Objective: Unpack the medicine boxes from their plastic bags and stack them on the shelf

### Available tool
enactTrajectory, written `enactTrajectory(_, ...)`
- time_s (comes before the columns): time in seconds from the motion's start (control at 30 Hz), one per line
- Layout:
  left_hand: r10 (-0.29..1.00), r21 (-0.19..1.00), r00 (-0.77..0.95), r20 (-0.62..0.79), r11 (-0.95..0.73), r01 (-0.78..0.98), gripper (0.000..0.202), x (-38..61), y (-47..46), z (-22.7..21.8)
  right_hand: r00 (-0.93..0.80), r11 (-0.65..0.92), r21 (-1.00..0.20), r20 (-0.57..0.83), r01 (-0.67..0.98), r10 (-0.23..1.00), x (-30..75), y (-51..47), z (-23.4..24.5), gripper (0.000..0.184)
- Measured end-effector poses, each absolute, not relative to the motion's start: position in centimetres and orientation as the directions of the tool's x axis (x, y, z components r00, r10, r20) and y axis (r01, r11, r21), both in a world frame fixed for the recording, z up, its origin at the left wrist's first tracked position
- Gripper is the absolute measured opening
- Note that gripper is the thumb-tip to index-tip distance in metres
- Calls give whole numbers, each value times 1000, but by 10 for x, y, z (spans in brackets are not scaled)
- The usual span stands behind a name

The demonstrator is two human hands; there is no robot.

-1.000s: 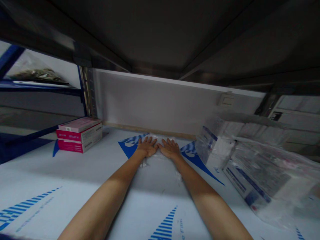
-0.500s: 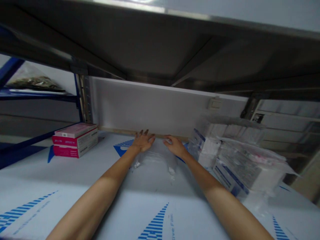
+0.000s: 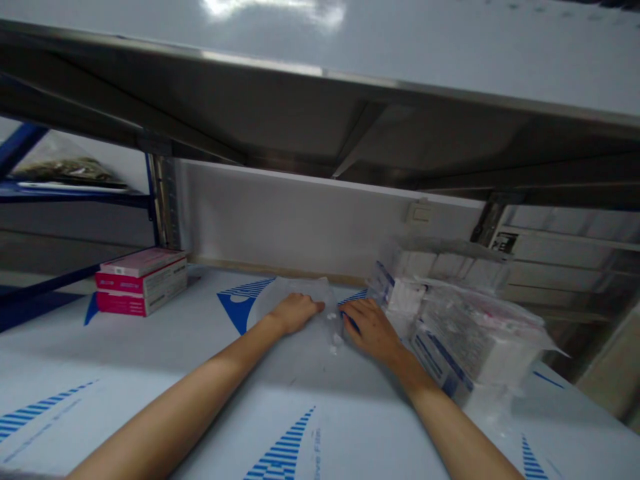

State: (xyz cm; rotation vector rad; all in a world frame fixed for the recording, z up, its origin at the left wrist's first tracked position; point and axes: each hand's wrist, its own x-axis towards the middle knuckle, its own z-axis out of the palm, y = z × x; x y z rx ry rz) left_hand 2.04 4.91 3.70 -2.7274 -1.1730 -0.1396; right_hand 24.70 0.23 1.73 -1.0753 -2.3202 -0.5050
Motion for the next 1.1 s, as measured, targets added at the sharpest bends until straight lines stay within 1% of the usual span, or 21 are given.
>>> enactTrajectory(0.07, 716, -150, 678, 168, -661, 735, 51, 28, 49, 36, -566, 609, 162, 604, 777, 561, 248, 1, 20, 20)
enactTrajectory(0.13, 721, -172, 669, 182, -647, 743, 53, 32, 47, 37, -579, 607, 189, 603, 772, 549, 248, -1, 22, 19)
enactTrajectory(0.2, 722, -185, 664, 195, -637, 748, 51, 34, 42, 40, -582, 598, 208, 606, 774, 542, 247, -5, 25, 19)
enactTrajectory(0.27, 713, -192, 666, 217, -638, 746, 48, 36, 35, 45, -555, 573, 213, 641, 792, 529, 245, -11, 31, 21)
enactTrajectory(0.3, 704, -194, 671, 230, -643, 741, 46, 38, 30, 48, -524, 555, 200, 675, 808, 520, 244, -16, 36, 22)
enactTrajectory(0.37, 674, -180, 686, 274, -665, 725, 40, 44, 19, 54, -423, 522, 131, 760, 843, 494, 242, -28, 49, 22)
enactTrajectory(0.47, 585, -109, 728, 357, -748, 655, 29, 57, -4, 63, -252, 473, 8, 854, 881, 456, 245, -56, 77, 22)
enactTrajectory(0.53, 507, -64, 775, 377, -821, 568, 27, 67, -20, 67, -144, 360, -28, 885, 933, 444, 256, -76, 100, 24)
enactTrajectory(0.57, 472, -52, 799, 373, -849, 526, 27, 71, -27, 69, -78, 264, -51, 886, 963, 456, 264, -85, 113, 26)
enactTrajectory(0.63, 420, -39, 835, 356, -886, 462, 26, 78, -38, 71, 46, 23, -66, 864, 998, 502, 283, -100, 135, 30)
enactTrajectory(0.7, 400, -32, 850, 343, -899, 436, 26, 82, -44, 72, 146, -204, -26, 787, 979, 600, 302, -109, 152, 33)
enactTrajectory(0.73, 396, -30, 855, 336, -902, 430, 27, 83, -45, 71, 199, -289, -2, 728, 957, 656, 310, -111, 158, 35)
enactTrajectory(0.8, 396, -25, 857, 331, -904, 427, 30, 82, -44, 69, 303, -385, 14, 591, 923, 748, 323, -113, 165, 37)
enactTrajectory(0.87, 402, -14, 850, 340, -902, 432, 33, 76, -39, 65, 368, -413, -18, 488, 911, 791, 330, -114, 168, 36)
enactTrajectory(0.93, 419, 5, 836, 354, -895, 446, 37, 67, -32, 59, 384, -409, -54, 475, 911, 792, 333, -116, 171, 34)
enactTrajectory(1.03, 458, 34, 807, 373, -876, 481, 39, 49, -20, 50, 316, -332, -82, 578, 940, 753, 324, -123, 177, 30)
enactTrajectory(1.1, 485, 84, 778, 400, -865, 495, 35, 37, -13, 46, 215, -196, -105, 668, 975, 713, 311, -124, 180, 27)
